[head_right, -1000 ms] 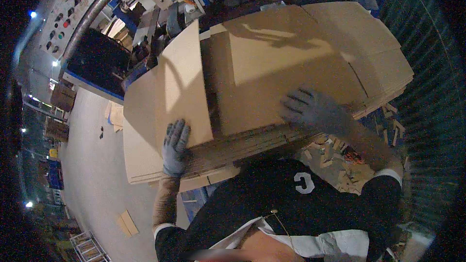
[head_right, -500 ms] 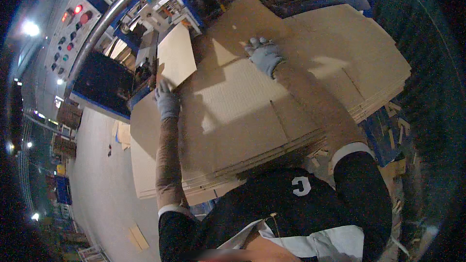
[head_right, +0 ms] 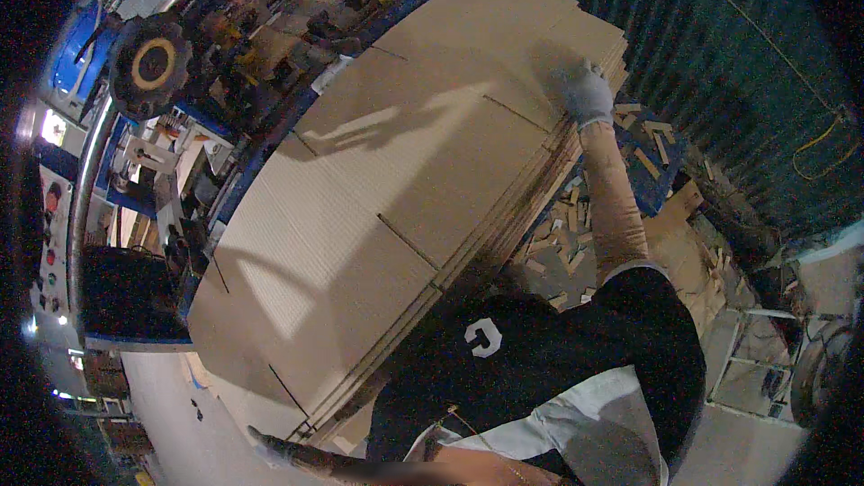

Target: The person repeatedly picks flat cardboard sheets from a stack and places them onto a machine table, aligning them by hand. The person continues this repetitive stacking action throughout the clip.

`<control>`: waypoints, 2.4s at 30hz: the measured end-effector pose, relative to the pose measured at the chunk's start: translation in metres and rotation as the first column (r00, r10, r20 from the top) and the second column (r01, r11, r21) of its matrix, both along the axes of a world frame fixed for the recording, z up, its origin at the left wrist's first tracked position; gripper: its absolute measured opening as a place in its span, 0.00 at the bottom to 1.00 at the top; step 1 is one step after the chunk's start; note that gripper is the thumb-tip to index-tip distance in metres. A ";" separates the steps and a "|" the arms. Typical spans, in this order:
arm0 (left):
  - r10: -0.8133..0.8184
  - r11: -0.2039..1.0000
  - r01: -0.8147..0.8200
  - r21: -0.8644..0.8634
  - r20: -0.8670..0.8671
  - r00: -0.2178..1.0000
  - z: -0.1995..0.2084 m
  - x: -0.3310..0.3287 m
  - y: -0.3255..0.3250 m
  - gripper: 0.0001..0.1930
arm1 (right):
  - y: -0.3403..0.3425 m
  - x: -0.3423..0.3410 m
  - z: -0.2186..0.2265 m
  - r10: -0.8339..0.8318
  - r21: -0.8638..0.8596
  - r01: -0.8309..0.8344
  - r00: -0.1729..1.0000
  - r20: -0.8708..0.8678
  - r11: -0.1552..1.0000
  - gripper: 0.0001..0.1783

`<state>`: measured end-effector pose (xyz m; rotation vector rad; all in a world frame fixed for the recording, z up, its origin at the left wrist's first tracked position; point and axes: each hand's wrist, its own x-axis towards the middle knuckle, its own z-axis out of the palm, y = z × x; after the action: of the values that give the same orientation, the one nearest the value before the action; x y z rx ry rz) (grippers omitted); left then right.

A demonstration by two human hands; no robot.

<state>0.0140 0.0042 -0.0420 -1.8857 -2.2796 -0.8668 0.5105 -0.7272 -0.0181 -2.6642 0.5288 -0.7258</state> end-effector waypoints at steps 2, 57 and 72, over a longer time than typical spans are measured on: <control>-0.166 0.985 0.171 0.030 0.462 0.871 -0.001 -0.003 0.011 0.41 | -0.007 0.012 -0.006 0.057 -0.077 -0.063 0.995 -0.079 0.995 0.33; -0.830 -0.111 0.987 0.112 -0.557 -0.030 0.052 0.150 -0.064 0.24 | 0.159 0.048 0.018 0.754 0.353 -0.711 0.657 0.024 0.608 0.20; -0.818 0.571 0.817 -0.084 -0.145 0.557 0.043 0.226 -0.029 0.17 | 0.213 0.152 -0.007 0.684 -0.207 -0.773 0.630 -0.368 0.600 0.14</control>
<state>0.2398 -0.0247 0.0013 -2.9278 -1.1884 -0.6722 0.6625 -0.5142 -0.0252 -2.9161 -0.7385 -0.2196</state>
